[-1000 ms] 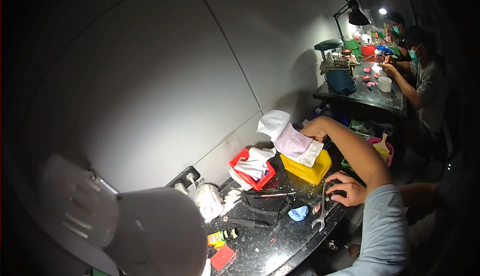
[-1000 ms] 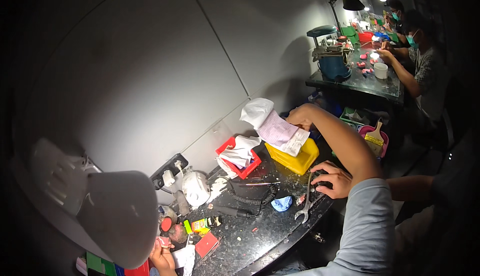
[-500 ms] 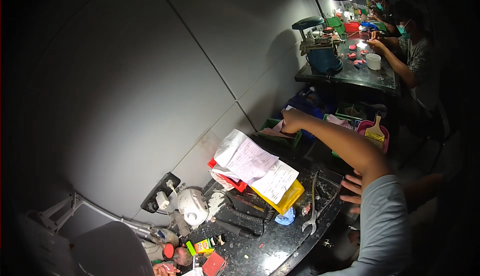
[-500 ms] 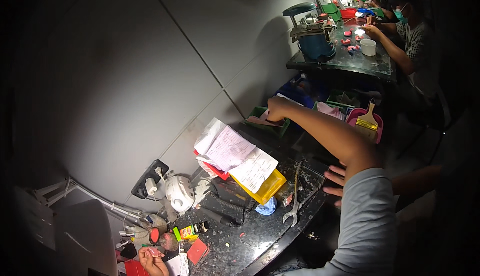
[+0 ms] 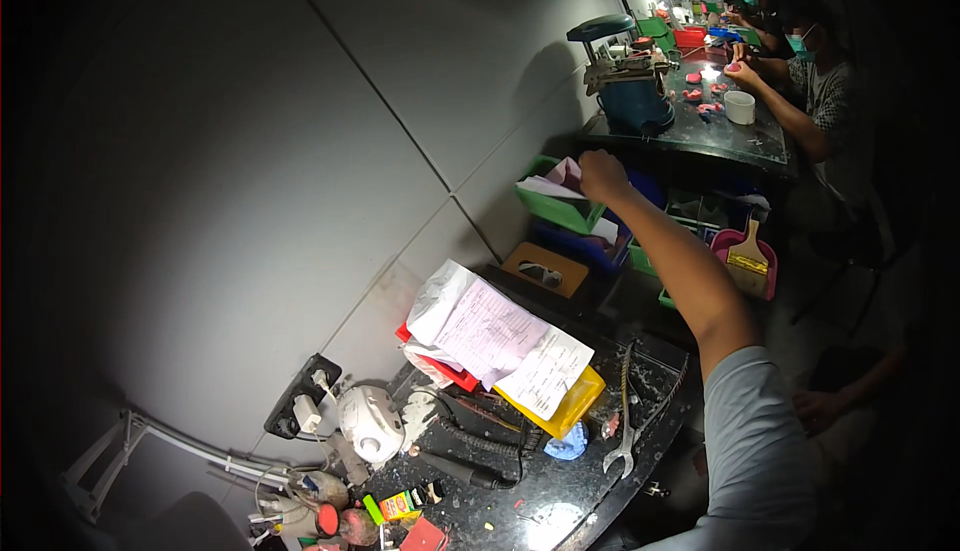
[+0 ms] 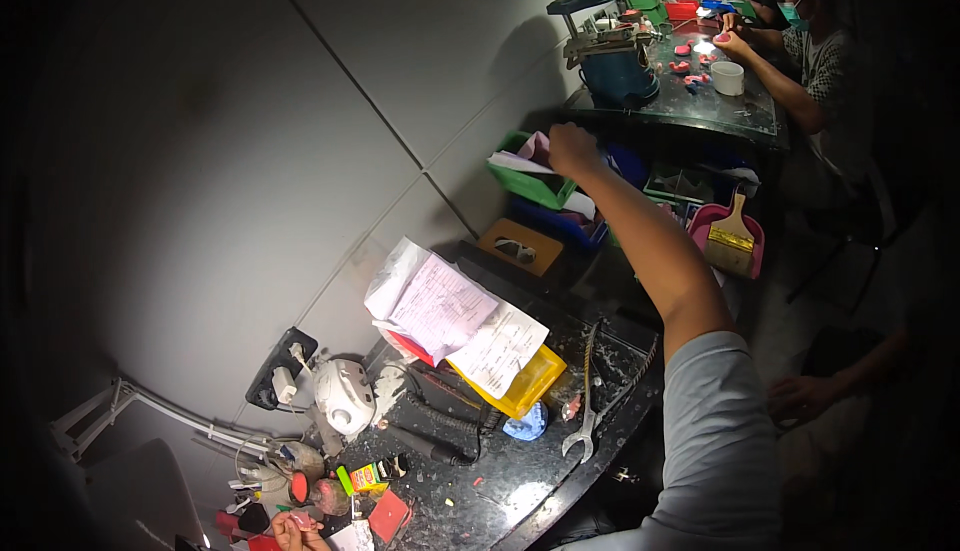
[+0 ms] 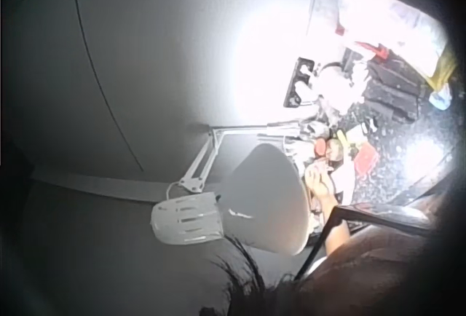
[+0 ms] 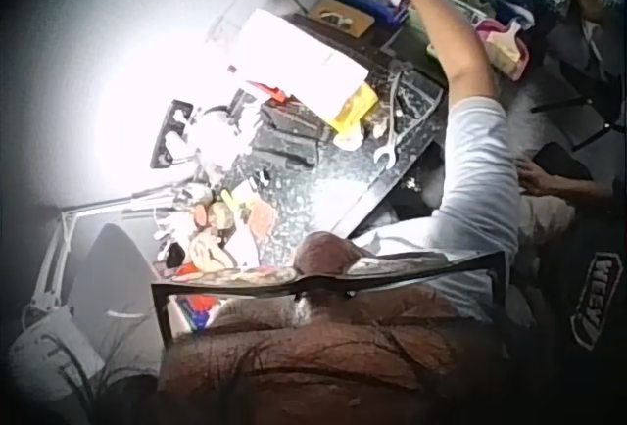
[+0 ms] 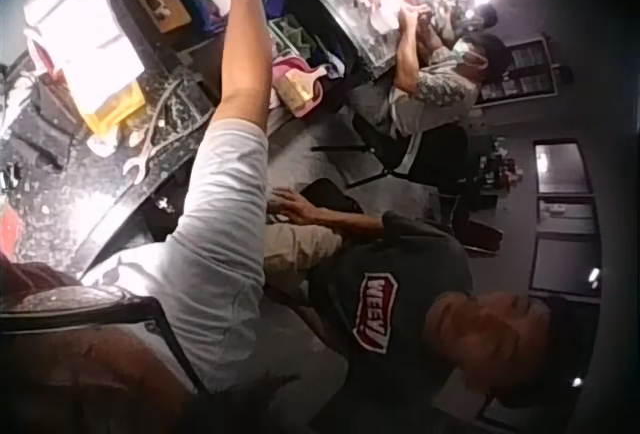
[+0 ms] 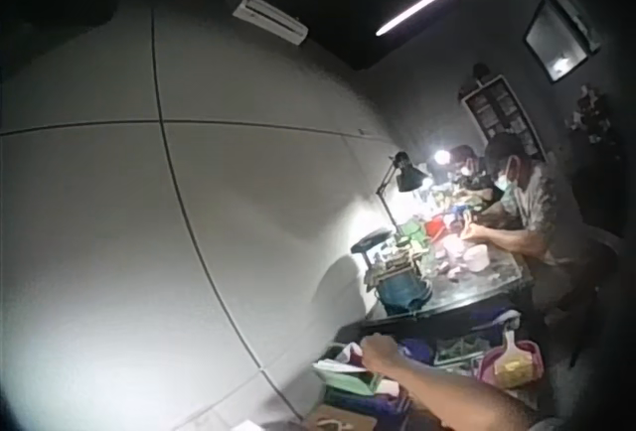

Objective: The person uses a sharp hand tool to trim and scrape excess material from a pink dental prosthesis, wipes the item with a white cloth, and handles small paper packets containing dental components on a workbench.

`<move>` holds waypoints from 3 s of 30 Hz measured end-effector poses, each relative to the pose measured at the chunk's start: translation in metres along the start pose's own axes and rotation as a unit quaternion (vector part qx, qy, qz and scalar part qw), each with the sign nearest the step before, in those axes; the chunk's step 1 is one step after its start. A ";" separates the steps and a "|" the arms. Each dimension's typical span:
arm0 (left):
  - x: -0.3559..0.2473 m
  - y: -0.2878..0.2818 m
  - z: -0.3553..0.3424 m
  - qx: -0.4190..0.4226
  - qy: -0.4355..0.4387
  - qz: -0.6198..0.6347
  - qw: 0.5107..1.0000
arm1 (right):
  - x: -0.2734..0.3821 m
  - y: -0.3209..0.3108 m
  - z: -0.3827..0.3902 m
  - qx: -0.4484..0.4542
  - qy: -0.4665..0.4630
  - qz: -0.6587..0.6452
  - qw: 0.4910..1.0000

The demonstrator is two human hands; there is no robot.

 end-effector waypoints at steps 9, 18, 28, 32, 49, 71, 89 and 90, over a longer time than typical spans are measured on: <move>-0.004 -0.004 -0.001 -0.006 0.010 -0.009 1.000 | -0.021 0.040 0.026 -0.021 0.038 0.032 0.999; -0.001 0.001 0.001 0.005 0.008 -0.008 1.000 | 0.113 0.102 0.135 0.168 -0.228 0.011 0.959; -0.013 -0.006 0.009 0.019 0.013 0.005 1.000 | 0.067 0.086 0.072 0.153 -0.100 -0.045 0.982; -0.022 -0.031 0.023 0.012 0.024 0.010 1.000 | 0.074 0.075 0.069 0.102 -0.072 -0.055 0.991; -0.080 -0.051 0.073 0.051 0.059 0.068 0.995 | 0.150 -0.276 0.096 -0.237 0.128 -0.724 0.635; -0.106 -0.006 0.047 0.133 0.136 0.150 0.970 | 0.517 -0.184 0.377 0.430 -0.162 -0.572 0.679; -0.037 -0.012 0.066 0.229 0.086 -0.025 0.969 | 0.490 -0.106 0.428 0.374 -0.249 -0.566 0.691; -0.033 -0.012 0.067 0.221 0.076 -0.041 0.971 | 0.488 -0.102 0.428 0.364 -0.265 -0.567 0.690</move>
Point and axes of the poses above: each hand's wrist, its own z-axis away from the middle knuckle, its own y-axis out of the palm, x = y × z, the point moved 10 cm from there along -z, towards the middle knuckle, and after that the axes turned 9 degrees about -x, right-handed, at the moved point
